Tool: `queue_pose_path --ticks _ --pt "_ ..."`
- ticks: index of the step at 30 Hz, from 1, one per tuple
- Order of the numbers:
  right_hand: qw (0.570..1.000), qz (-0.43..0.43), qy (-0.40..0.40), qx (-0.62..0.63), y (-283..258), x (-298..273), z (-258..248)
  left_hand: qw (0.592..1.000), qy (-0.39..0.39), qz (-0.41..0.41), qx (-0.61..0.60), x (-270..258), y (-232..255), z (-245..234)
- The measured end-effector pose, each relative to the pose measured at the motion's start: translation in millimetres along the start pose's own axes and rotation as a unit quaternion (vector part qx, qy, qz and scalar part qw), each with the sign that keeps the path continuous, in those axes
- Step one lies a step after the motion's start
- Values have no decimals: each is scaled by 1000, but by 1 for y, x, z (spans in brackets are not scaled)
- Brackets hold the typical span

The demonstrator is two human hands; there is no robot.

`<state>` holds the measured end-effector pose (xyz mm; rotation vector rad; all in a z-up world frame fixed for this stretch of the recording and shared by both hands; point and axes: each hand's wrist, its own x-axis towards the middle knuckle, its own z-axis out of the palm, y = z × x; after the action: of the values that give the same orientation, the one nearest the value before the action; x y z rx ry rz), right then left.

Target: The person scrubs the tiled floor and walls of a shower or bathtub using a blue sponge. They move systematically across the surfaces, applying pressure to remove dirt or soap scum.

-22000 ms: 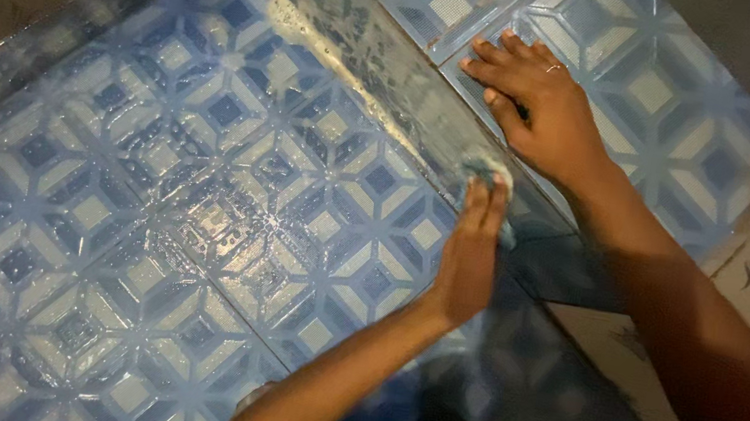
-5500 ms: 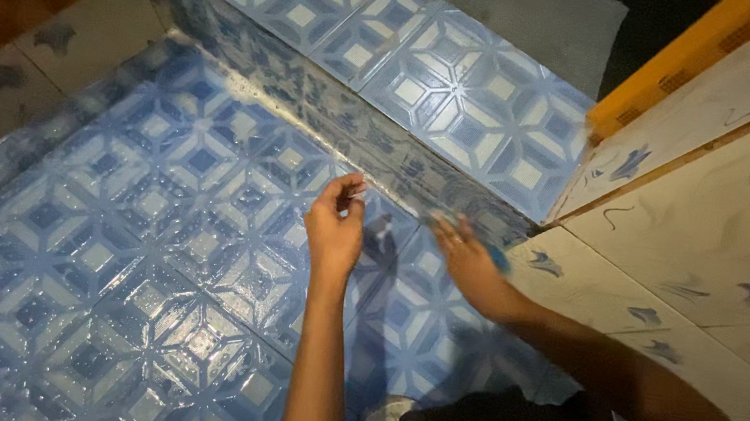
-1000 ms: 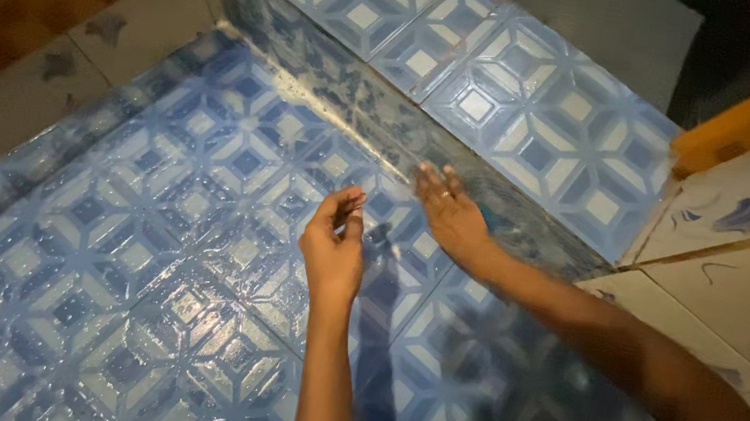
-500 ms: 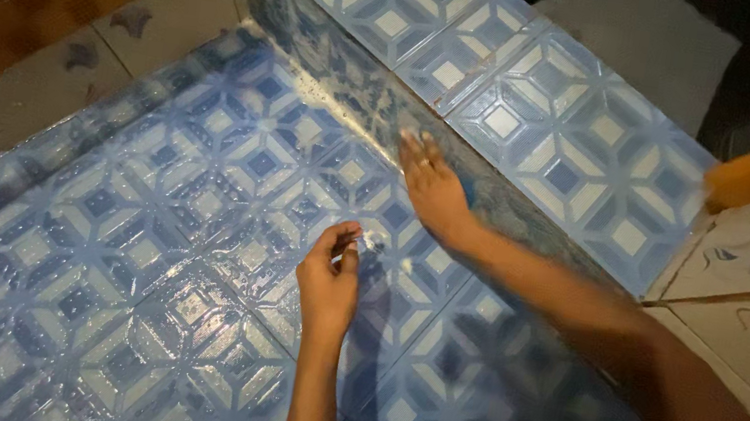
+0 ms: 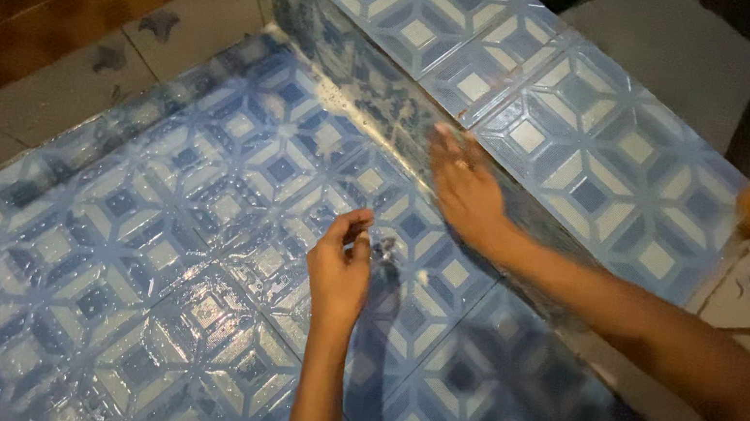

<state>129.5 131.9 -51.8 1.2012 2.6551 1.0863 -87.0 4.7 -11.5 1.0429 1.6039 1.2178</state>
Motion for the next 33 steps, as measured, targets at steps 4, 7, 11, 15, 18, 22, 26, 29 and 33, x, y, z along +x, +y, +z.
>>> queue_pose_path --ticks 4,7,11,15,18,22,26,29,33 --pt "985 -66 -117 -112 -37 30 29 1000 -11 13 -3 1 1 1" --pt "962 -114 -212 -126 -50 -23 23 1000 -11 -6 11 -1 -2 -8" --pt "928 -146 -326 -104 -36 -118 -6 1000 -3 -13 5 -2 -6 -18" --pt "924 -136 -348 -79 -32 -136 -11 1000 11 15 0 0 -12 -16" --pt "944 -135 -278 -113 -42 -91 7 1000 10 20 8 0 -17 -13" --pt "972 -115 -181 -96 -55 25 51 1000 14 11 15 2 -20 -17" --pt "981 -76 -133 -122 -66 89 80 999 29 -1 16 5 -18 -22" --pt "980 -60 -153 -109 -65 53 71 999 24 -34 6 6 -15 -28" --pt "960 -86 -253 -80 -43 -78 17 1000 23 -6 2 6 -14 -26"
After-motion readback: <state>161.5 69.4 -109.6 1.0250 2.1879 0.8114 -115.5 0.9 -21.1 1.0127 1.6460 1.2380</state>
